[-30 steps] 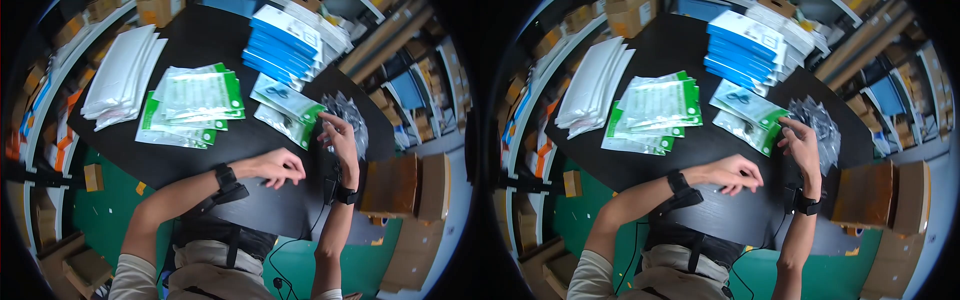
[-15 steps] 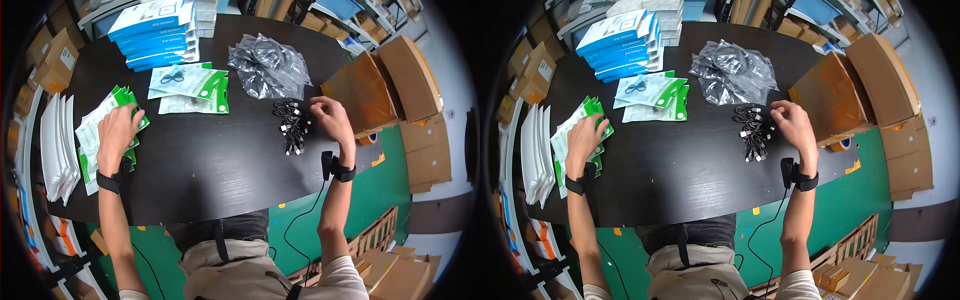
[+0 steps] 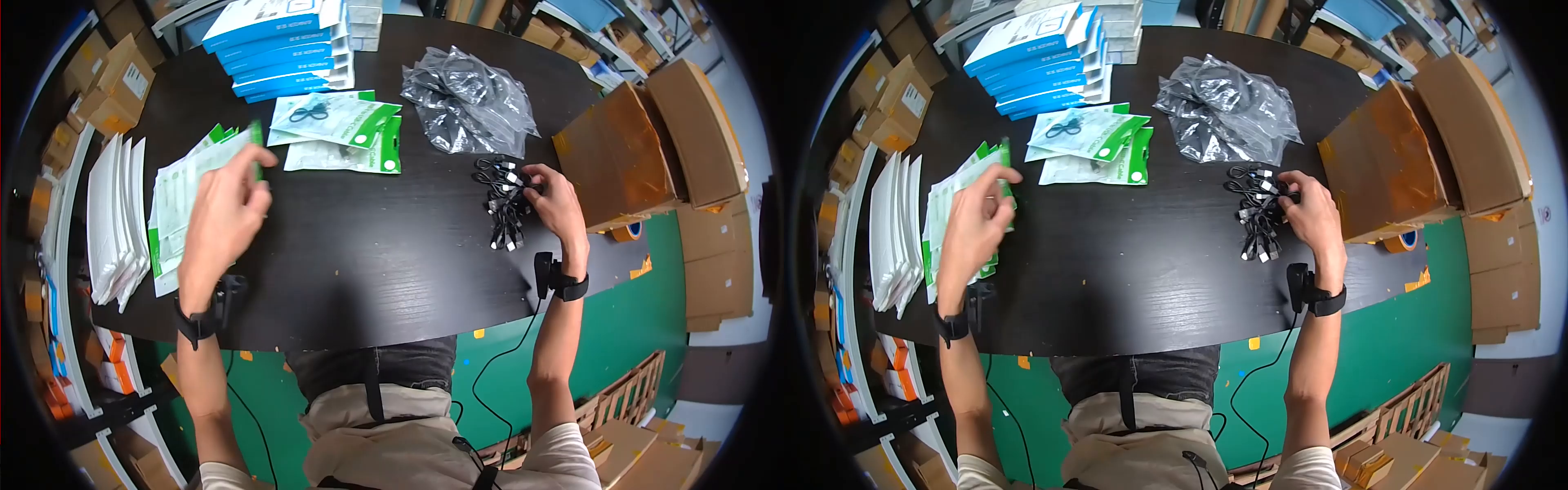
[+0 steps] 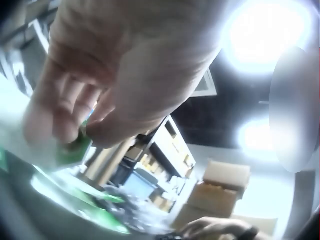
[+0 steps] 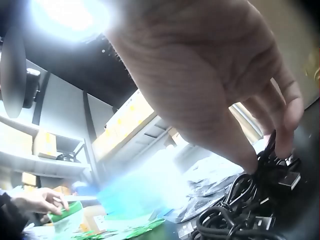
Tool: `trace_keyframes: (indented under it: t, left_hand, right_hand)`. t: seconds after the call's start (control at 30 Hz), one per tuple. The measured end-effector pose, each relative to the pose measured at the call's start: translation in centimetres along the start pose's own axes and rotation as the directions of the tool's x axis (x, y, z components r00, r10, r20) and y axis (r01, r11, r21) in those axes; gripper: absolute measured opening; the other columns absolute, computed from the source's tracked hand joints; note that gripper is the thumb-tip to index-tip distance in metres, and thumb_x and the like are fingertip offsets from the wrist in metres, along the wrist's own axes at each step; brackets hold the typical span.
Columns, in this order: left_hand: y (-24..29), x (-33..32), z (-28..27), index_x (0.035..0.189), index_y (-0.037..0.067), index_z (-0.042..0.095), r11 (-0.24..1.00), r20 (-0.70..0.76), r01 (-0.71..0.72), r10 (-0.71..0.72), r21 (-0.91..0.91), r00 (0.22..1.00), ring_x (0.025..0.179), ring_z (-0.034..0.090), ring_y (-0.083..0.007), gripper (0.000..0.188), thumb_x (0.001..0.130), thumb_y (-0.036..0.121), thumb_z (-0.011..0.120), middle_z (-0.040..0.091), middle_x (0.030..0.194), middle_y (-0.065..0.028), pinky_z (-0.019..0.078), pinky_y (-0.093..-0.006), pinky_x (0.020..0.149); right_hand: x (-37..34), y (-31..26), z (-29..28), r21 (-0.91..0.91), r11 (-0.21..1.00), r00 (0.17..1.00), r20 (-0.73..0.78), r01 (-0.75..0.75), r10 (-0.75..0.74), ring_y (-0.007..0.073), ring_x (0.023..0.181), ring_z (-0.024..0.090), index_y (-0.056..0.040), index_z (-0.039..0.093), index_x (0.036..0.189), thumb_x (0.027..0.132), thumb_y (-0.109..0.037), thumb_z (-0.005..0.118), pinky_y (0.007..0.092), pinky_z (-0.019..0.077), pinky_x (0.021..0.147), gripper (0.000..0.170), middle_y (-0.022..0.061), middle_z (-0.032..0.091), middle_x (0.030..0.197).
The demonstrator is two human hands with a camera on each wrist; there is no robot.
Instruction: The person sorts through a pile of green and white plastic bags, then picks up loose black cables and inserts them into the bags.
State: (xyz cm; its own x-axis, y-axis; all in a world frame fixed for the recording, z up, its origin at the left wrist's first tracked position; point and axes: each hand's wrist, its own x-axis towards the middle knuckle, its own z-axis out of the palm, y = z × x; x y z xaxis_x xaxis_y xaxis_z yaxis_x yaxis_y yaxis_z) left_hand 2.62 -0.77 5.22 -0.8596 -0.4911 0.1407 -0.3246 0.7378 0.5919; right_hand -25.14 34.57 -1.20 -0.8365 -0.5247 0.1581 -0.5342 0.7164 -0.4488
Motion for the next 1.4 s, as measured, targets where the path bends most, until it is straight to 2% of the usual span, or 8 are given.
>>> trace_keyframes:
  t: [0.17,0.37,0.47,0.6,0.9,1.17,1.27,1.4]
  left_hand:
    - [1.9,-1.1,3.8,0.122,0.005,0.054,0.843,0.264,0.002,0.166,-0.538,0.95,0.057,0.041,-0.0037,0.038,0.087,-0.007,0.06,0.039,0.066,0.0036,0.0337,-0.0247,0.053]
    - [1.5,-0.4,9.0,0.134,0.004,0.044,0.52,0.449,0.293,0.203,-0.802,0.87,0.051,0.05,-0.0075,0.046,0.093,0.002,0.064,0.05,0.07,0.001,0.0403,-0.0231,0.043]
    - [-0.4,0.2,11.6,0.129,0.001,0.046,0.459,0.462,0.324,0.227,-0.827,0.857,0.051,0.056,-0.0098,0.04,0.094,0.005,0.065,0.056,0.071,-0.0023,0.0436,-0.0233,0.042]
    - [-0.8,0.8,12.0,0.12,-0.003,0.05,0.46,0.517,0.379,0.221,-0.803,0.827,0.052,0.061,-0.0124,0.032,0.095,0.008,0.066,0.062,0.071,-0.0071,0.0473,-0.0236,0.042]
    - [-1.3,0.9,12.2,0.095,-0.005,0.058,0.394,0.562,0.458,0.205,-0.797,0.802,0.058,0.067,-0.0169,0.016,0.095,0.009,0.065,0.066,0.07,-0.0111,0.053,-0.0251,0.047]
    - [-0.8,1.0,12.2,0.092,-0.004,0.058,0.437,0.555,0.454,0.135,-0.777,0.821,0.066,0.069,-0.0163,0.014,0.094,0.007,0.065,0.066,0.077,-0.0099,0.0556,-0.0261,0.05]
    - [-0.9,1.0,12.3,0.091,-0.002,0.058,0.433,0.572,0.476,0.121,-0.766,0.811,0.066,0.069,-0.0158,0.012,0.093,0.007,0.067,0.066,0.079,-0.0088,0.0559,-0.0262,0.051]
    - [-1.1,0.9,12.4,0.091,-0.001,0.056,0.425,0.572,0.485,0.098,-0.764,0.815,0.065,0.067,-0.0142,0.012,0.091,0.005,0.067,0.064,0.079,-0.0071,0.0556,-0.0261,0.05]
  right_hand:
    - [0.2,-0.7,-1.2,0.046,0.996,0.997,0.037,-0.073,0.072,0.0149,0.069,0.058,-0.0016,0.067,0.115,0.084,-0.005,0.071,0.0278,0.0485,0.069,0.031,0.0051,0.061,0.077]
    - [0.5,-2.5,-3.5,0.253,0.954,0.987,0.051,-0.161,0.154,0.0068,0.062,0.053,-0.0001,0.068,0.111,0.088,-0.004,0.071,0.0221,0.0442,0.062,0.023,-0.0002,0.061,0.076]
    - [0.0,-5.9,-4.0,0.604,0.797,0.999,0.031,0.007,-0.032,0.0062,0.063,0.054,0.0001,0.069,0.108,0.09,-0.005,0.071,0.0209,0.0443,0.062,0.018,-0.0013,0.062,0.077]
    - [0.1,-10.3,-2.1,0.707,0.707,0.987,0.097,0.02,-0.125,0.008,0.067,0.06,0.0011,0.069,0.107,0.091,-0.005,0.071,0.0212,0.0466,0.064,0.017,0.0022,0.067,0.081]
    - [2.3,-13.1,4.6,0.796,0.605,0.973,0.132,0.01,-0.189,0.0157,0.081,0.071,0.0038,0.068,0.109,0.091,-0.002,0.07,0.0228,0.0523,0.07,0.019,0.0133,0.074,0.094]
    - [1.4,-12.6,5.2,0.865,0.483,0.956,0.243,-0.137,-0.164,0.0186,0.085,0.072,0.0039,0.067,0.11,0.091,0.001,0.068,0.0254,0.0548,0.075,0.019,0.0158,0.074,0.097]
    - [1.5,-12.1,5.8,0.93,0.361,0.924,0.193,-0.066,-0.331,0.0211,0.091,0.072,0.0041,0.066,0.101,0.09,0.005,0.066,0.0276,0.0561,0.077,0.011,0.0187,0.072,0.102]
    - [1.3,-13.2,6.6,0.975,0.219,0.936,0.101,-0.027,-0.336,0.0213,0.093,0.071,0.0031,0.063,0.096,0.089,0.008,0.063,0.0289,0.0566,0.077,0.008,0.019,0.071,0.101]
